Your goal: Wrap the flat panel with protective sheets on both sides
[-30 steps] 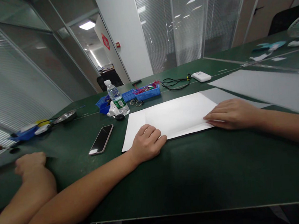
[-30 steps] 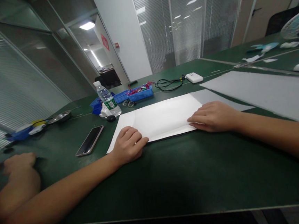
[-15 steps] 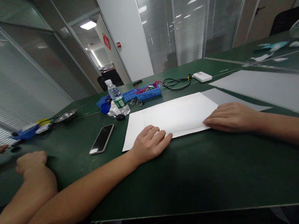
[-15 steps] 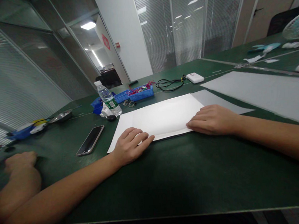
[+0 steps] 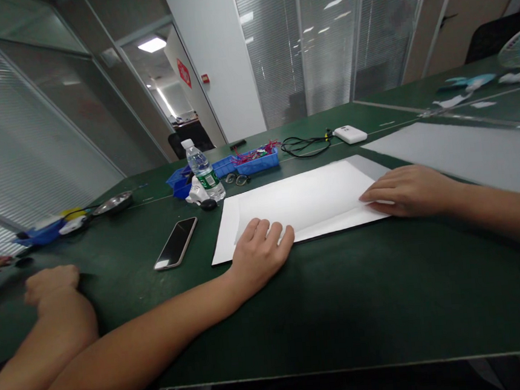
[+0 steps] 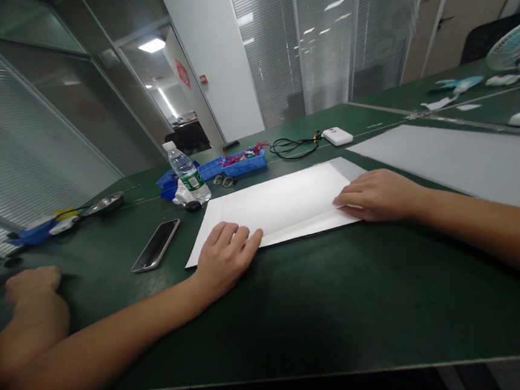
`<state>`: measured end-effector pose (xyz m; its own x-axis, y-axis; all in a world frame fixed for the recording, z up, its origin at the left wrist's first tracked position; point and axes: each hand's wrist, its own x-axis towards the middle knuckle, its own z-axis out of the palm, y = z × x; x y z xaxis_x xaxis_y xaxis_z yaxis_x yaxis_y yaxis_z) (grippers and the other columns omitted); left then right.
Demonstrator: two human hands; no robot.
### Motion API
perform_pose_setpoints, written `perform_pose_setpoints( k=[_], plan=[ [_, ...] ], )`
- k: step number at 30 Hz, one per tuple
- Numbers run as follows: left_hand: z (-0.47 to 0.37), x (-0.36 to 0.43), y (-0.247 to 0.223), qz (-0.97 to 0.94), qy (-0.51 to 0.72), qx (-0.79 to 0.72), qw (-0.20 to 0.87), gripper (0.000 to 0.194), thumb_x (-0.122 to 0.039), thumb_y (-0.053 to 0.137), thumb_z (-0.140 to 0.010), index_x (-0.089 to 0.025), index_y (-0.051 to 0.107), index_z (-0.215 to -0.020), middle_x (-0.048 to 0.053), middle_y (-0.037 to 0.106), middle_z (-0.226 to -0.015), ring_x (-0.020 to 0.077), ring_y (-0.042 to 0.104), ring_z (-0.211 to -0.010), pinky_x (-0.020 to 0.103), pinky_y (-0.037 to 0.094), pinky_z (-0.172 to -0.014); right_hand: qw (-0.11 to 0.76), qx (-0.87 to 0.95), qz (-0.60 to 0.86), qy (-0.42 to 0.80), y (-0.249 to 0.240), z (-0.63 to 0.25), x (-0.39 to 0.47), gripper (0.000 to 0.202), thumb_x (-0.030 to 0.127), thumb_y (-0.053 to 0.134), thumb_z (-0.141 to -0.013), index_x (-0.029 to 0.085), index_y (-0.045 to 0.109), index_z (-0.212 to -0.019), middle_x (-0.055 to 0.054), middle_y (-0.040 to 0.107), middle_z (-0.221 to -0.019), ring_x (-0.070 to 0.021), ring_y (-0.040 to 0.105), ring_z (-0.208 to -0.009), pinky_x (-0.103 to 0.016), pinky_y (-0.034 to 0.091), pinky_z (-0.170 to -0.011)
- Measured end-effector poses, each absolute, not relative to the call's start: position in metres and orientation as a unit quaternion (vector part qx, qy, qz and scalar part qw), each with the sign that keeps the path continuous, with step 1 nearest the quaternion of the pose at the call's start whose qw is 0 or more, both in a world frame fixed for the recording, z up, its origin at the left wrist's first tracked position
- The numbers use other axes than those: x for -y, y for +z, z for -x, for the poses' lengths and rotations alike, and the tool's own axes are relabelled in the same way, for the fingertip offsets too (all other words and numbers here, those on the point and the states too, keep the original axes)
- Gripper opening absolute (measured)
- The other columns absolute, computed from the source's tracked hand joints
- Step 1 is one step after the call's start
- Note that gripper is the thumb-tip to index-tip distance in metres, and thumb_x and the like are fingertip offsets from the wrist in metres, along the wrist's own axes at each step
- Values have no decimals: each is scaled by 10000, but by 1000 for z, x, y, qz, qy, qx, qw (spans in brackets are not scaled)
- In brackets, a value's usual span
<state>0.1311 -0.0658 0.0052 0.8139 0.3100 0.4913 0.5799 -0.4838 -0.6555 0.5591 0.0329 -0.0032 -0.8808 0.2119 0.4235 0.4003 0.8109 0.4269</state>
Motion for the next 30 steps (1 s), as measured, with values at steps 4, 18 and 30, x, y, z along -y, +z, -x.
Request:
perform_pose_setpoints(
  k=[4,18,30],
  plan=[
    [-134,69,4,838,-138,279,448,190,-71,606,-1112,-187,758,-1112,63,735,-890,264,679,-822,427,565,-850,173,929,192,-264,-3,-569,-40,252,258,604,-1120,198,839,-1189,-102,875,-1103,-243,809,-895,-386,632,-784],
    [-133,66,2,848,-184,206,452,234,-132,641,-1144,-167,718,-1362,87,845,-1157,262,793,-1085,441,610,-1069,193,915,230,-268,-9,-569,-42,300,302,593,-1136,223,881,-1160,-76,877,-1078,-210,790,-904,-350,577,-798],
    [-128,64,-2,888,-82,238,386,373,-91,573,-1159,-144,641,-1522,68,809,-1031,208,722,-781,354,532,-681,179,928,201,-256,-5,-544,-23,298,274,579,-1159,177,859,-1184,-88,877,-1092,-210,816,-893,-351,631,-805]
  ],
)
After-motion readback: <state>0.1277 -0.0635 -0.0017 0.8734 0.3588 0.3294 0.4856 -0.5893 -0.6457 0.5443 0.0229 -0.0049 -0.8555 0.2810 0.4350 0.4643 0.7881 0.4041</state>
